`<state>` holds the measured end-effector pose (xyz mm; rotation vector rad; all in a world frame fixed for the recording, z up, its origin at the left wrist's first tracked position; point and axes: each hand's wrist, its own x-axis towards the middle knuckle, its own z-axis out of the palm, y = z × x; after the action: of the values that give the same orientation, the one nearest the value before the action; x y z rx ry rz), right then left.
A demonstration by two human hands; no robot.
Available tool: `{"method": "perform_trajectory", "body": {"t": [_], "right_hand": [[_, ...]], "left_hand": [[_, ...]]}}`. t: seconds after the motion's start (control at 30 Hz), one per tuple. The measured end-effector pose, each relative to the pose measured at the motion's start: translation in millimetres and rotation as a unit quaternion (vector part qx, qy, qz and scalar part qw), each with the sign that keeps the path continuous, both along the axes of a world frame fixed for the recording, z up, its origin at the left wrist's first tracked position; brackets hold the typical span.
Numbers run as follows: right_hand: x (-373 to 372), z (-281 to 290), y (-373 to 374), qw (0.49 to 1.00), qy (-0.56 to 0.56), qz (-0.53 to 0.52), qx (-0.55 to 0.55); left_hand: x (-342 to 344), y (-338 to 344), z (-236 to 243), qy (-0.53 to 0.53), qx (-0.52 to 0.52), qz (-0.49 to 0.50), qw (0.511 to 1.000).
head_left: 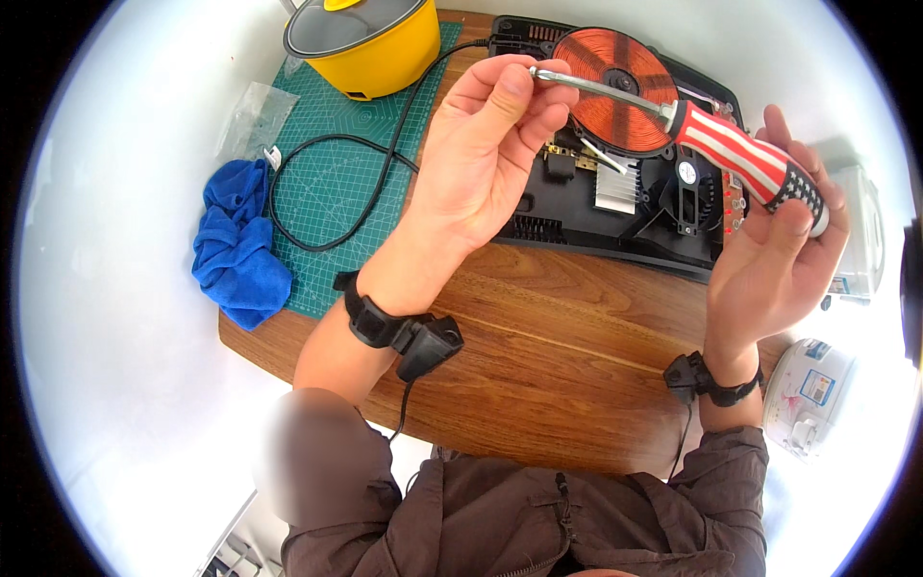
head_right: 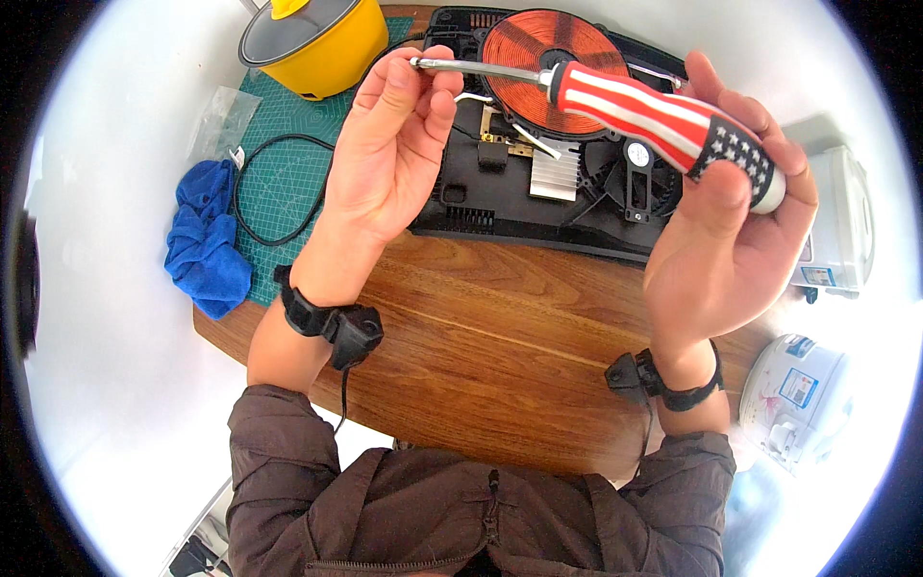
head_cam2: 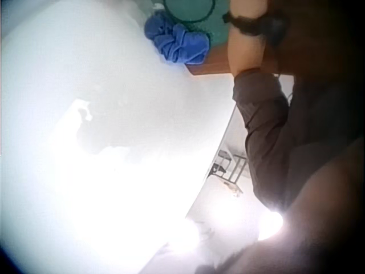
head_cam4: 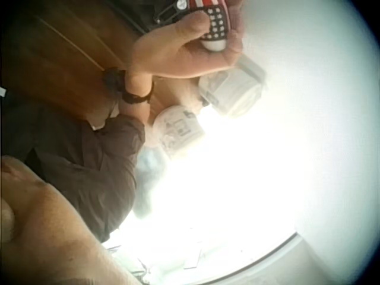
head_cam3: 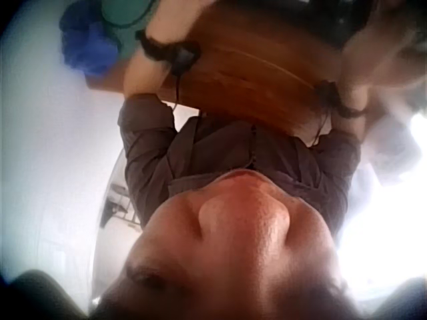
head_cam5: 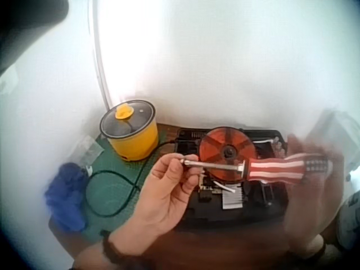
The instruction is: The person uses a screwdriver to remove screws from the underside of an induction cooktop, detaches the fan cover, and then reassembles the unit by replacing the cover and tightening the screws.
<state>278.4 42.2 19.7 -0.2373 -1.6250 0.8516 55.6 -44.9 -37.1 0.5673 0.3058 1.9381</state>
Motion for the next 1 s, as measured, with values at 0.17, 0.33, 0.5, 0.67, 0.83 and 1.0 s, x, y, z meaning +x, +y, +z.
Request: {"method": "perform_trajectory", "body": {"t": [0.17, 0.33, 0.5, 0.67, 0.83, 1.0], "right_hand": [[6.5, -9.6, 5.2, 0.996, -0.067, 0.035, 0.041], [12.9, -11.6, 9.8, 0.989, -0.122, 0.040, 0.076], [33.8, -4.7, 6.0, 0.957, -0.278, -0.022, 0.077], [41.3, -4.8, 10.8, 0.960, -0.170, 0.083, -0.209], [39.6, 6.9, 22.5, 0.974, -0.156, 0.006, -0.163], [31.7, 30.8, 26.7, 0.969, -0.242, 0.008, -0.042]], "left_hand": [[-3.2, -0.6, 1.1, 0.024, 0.016, 0.062, 0.998], [-7.7, -4.3, 8.1, 0.105, -0.027, 0.064, 0.992], [-10.2, -3.1, 6.6, 0.132, -0.017, 0.066, 0.989], [-8.6, -3.8, 27.1, 0.306, -0.090, 0.119, 0.940], [-6.7, 1.4, 22.9, 0.508, -0.176, 0.155, 0.829], [1.0, 9.8, 17.6, 0.676, -0.149, 0.211, 0.690]]}}
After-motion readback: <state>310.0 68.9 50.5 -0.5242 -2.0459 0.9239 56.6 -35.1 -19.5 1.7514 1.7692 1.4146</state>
